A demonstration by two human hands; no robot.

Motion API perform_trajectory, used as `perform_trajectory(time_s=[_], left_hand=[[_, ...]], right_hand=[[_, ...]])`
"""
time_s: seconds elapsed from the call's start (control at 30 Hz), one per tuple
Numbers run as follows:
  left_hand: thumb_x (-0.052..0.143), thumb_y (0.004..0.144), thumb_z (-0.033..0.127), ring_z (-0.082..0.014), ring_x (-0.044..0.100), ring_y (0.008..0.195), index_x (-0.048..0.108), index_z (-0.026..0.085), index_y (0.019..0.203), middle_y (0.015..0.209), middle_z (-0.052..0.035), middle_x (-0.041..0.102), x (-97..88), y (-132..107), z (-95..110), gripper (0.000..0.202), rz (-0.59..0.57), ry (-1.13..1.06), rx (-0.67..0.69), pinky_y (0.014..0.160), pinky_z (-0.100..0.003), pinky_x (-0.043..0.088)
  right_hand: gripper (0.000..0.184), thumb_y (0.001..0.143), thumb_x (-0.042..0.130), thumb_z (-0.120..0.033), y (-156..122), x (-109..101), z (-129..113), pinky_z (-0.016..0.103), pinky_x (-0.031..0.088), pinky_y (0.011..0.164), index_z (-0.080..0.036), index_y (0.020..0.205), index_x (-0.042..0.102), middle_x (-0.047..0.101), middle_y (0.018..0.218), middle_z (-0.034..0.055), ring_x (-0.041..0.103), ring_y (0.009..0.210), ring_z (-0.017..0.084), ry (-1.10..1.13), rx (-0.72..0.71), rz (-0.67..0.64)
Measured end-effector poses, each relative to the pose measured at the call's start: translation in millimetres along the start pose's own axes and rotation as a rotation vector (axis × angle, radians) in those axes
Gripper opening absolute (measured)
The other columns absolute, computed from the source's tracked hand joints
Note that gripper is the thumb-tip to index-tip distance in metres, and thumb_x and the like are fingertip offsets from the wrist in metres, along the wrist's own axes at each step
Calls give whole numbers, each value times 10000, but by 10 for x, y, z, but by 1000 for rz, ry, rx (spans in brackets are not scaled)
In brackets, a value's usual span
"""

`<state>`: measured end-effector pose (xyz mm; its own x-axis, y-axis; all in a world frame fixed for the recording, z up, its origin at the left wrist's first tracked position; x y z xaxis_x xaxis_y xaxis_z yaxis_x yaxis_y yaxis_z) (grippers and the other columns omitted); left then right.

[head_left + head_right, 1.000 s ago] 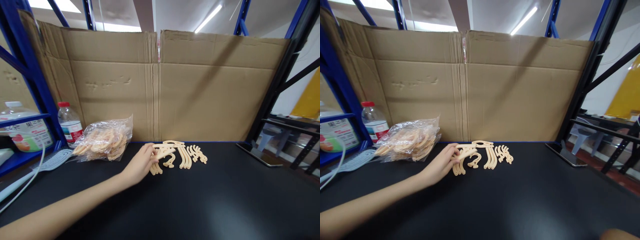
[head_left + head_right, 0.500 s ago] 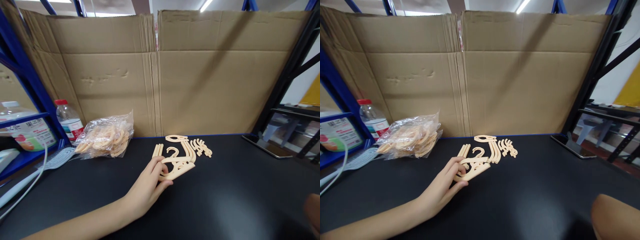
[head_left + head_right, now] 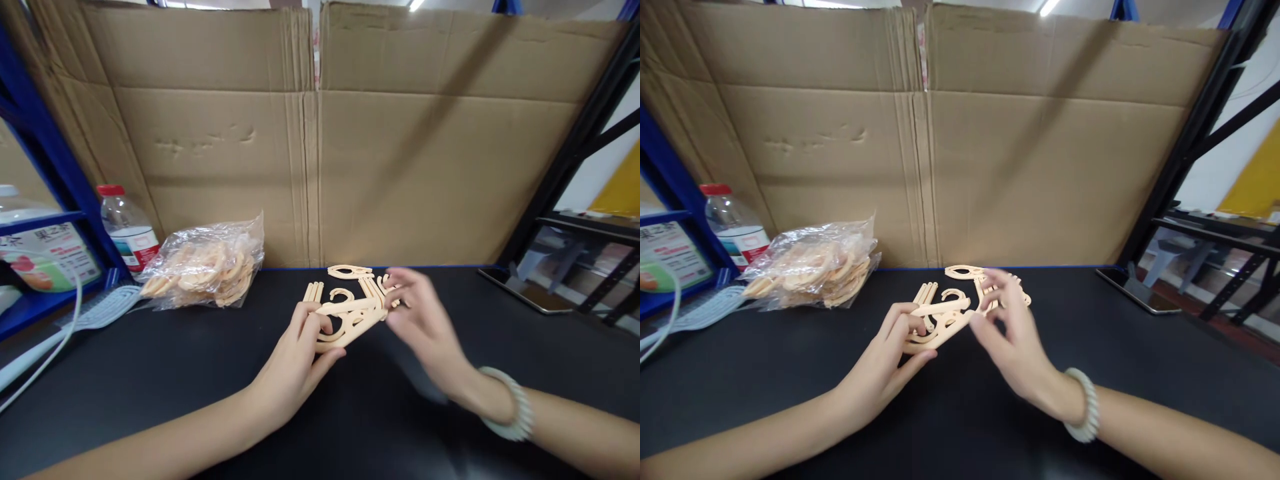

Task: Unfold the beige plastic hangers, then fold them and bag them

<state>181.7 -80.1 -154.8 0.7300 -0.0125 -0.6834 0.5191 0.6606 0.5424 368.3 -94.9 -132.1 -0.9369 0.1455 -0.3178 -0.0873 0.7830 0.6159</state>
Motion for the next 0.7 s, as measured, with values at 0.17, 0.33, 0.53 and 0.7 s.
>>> perform_trajectory(time_s=[0.17,0.33,0.53,0.7], left_hand=[[456,901,83,-194,559,980,400,261,1124,1074,-53,473,52,-21,-65,291,65,-18,39,849,-339,497],[419,935,137,-163,611,810,379,283,1293,907,1,577,58,-15,-190,389,15,-113,-112,766,-292,501],[428,968,302,-161,560,709,527,216,945,806,5,577,-30,4,-250,133,75,-213,-282,639,-270,455],[413,981,316,-152,575,706,448,217,912,843,12,533,-59,-29,-300,126,194,-435,-350,676,-302,493]], right_hand=[[381,853,581,-528,-106,413,428,202,372,397,-159,767,545,559,624,-14,423,423,58,365,477,-217],[310,838,631,-448,-144,374,489,189,419,425,-150,787,560,604,664,8,533,500,87,372,441,-255],[271,809,657,-391,-116,300,500,201,402,459,-156,714,562,526,620,-22,471,514,80,372,427,-214],[257,812,663,-400,-87,201,523,197,324,432,-172,741,569,481,715,-18,388,535,72,443,411,-61]])
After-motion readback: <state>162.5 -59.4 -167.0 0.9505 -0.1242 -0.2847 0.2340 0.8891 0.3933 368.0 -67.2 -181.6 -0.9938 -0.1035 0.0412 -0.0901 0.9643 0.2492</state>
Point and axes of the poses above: each hand's wrist, its own y-axis towards the middle knuckle, its own x-axis out of the palm, z = x × y, the point moved 6 cm from there along y, towards the middle knuckle
